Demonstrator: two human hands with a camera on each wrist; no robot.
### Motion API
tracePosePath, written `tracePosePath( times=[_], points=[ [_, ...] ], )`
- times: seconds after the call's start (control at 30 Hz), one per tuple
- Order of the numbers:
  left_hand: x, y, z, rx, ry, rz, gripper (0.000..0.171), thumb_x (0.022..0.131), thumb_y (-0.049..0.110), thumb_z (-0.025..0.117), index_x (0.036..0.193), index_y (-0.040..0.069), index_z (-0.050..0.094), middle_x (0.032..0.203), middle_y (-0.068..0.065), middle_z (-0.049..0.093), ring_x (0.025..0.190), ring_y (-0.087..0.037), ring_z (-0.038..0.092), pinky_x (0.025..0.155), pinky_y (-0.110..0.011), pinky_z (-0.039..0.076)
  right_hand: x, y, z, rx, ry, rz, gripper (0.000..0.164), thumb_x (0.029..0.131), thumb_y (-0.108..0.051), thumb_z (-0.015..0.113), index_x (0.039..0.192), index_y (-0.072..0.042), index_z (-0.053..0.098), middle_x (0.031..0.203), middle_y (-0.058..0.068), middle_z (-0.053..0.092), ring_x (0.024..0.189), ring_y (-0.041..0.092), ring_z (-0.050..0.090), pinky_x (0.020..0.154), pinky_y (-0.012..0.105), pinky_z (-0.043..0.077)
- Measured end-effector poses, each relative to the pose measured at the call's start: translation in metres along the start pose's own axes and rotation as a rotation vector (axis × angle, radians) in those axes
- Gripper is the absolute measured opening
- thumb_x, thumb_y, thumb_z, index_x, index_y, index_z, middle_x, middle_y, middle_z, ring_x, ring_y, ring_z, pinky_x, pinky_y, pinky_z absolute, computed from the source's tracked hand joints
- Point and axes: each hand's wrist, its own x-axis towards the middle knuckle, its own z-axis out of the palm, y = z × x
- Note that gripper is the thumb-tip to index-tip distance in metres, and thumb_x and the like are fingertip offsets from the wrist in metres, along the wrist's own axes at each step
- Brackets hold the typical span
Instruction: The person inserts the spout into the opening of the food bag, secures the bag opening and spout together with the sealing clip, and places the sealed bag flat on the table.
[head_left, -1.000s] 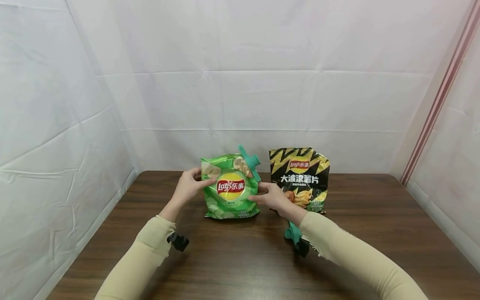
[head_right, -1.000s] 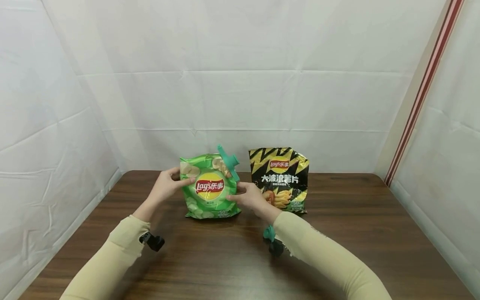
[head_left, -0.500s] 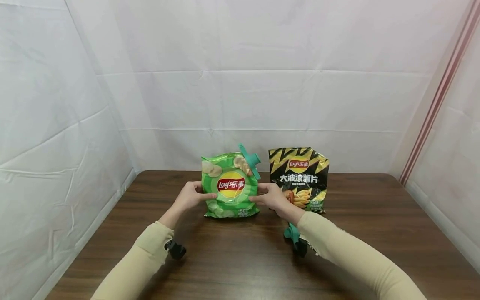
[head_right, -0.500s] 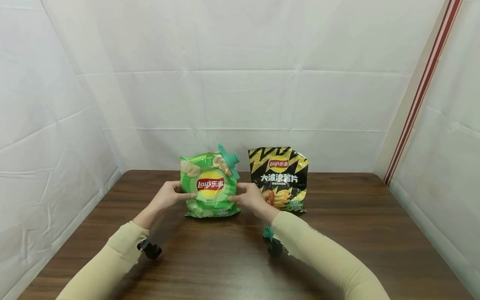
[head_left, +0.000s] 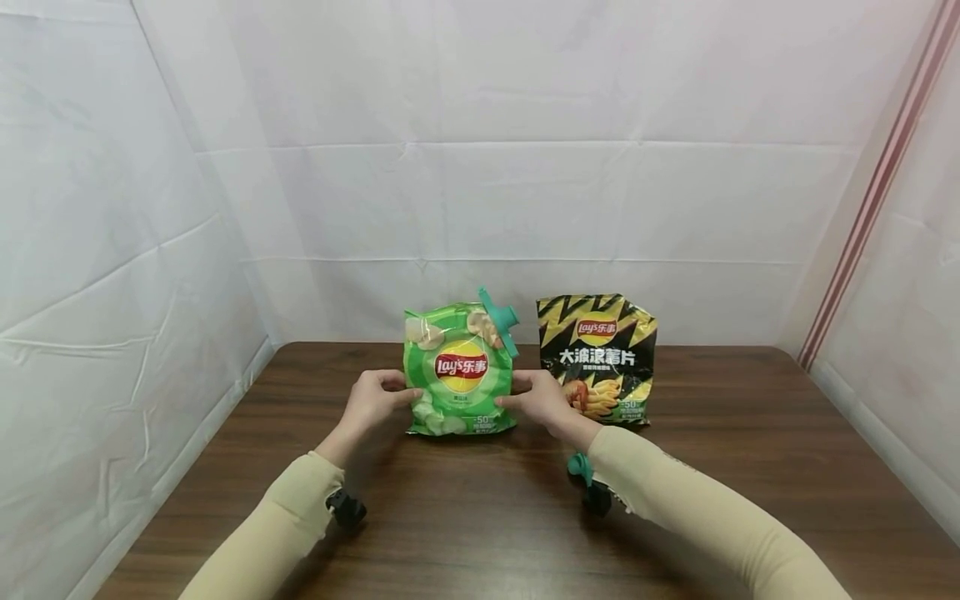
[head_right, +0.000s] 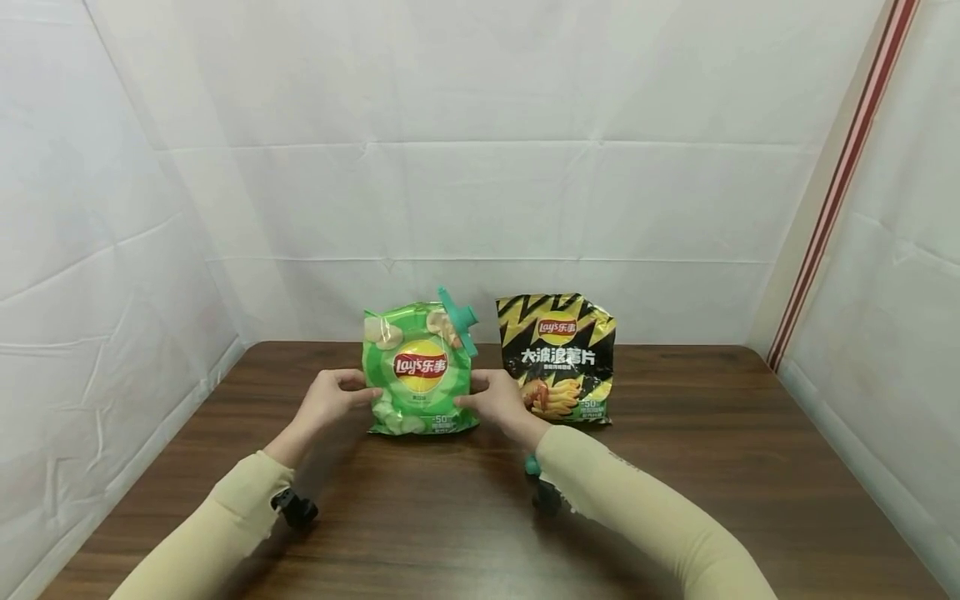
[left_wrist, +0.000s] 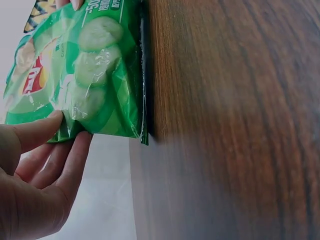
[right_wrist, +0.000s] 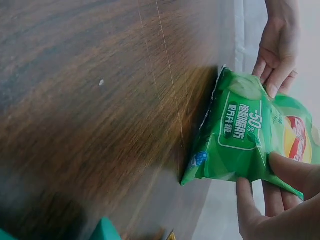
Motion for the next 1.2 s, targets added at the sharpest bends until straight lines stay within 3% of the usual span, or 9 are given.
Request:
tracePosePath(
  times=[0.27,0.5,0.6,0.8,1.2],
  points=[
    [0.002,0.001,0.000,-0.052,0.032,-0.066,0.018,0.085,0.017,0.072,0.095,0.002,0.070,0.093,-0.014,0.070,0.085,-0.033,0.068,0.070,-0.039,0.056,0.006,0.004,0.008,0.140,-0.038,0.026,0.037,0.080,-0.009,0.075,0.117,-0.006,0.067,0.113,0.013,0.067,0.098,0.024,0.066,0.080,0.038,0.055],
    [0.004,0.001,0.002,-0.059,0.083,-0.103,0.016,0.083,0.014,0.073,0.091,0.001,0.069,0.086,-0.011,0.069,0.075,-0.020,0.064,0.067,-0.032,0.055,0.007,0.002,0.013,0.198,-0.014,0.050,0.035,0.081,-0.008,0.075,0.115,-0.004,0.067,0.113,0.016,0.066,0.094,0.024,0.067,0.079,0.038,0.056],
    [0.004,0.000,0.003,-0.068,0.093,-0.105,0.016,0.083,0.013,0.073,0.091,0.000,0.069,0.086,-0.012,0.069,0.071,-0.017,0.064,0.067,-0.035,0.055,0.007,0.000,0.016,0.228,0.004,0.064,0.036,0.081,-0.007,0.074,0.115,0.000,0.066,0.114,0.020,0.065,0.090,0.025,0.068,0.079,0.040,0.056],
    [0.005,-0.002,0.004,-0.103,0.086,-0.098,0.017,0.084,0.011,0.072,0.096,-0.001,0.068,0.088,-0.015,0.069,0.070,-0.020,0.067,0.070,-0.044,0.056,0.009,-0.001,0.019,0.287,0.036,0.076,0.035,0.082,-0.004,0.073,0.115,0.004,0.064,0.110,0.023,0.064,0.085,0.027,0.069,0.079,0.043,0.055],
    [0.009,-0.004,0.001,-0.115,0.103,-0.123,0.026,0.084,0.013,0.071,0.107,0.000,0.067,0.099,-0.020,0.069,0.076,-0.019,0.067,0.070,-0.039,0.056,0.011,-0.001,0.022,0.384,0.002,0.114,0.044,0.083,-0.001,0.070,0.125,0.002,0.056,0.116,0.024,0.063,0.091,0.028,0.069,0.083,0.044,0.054]
  ],
)
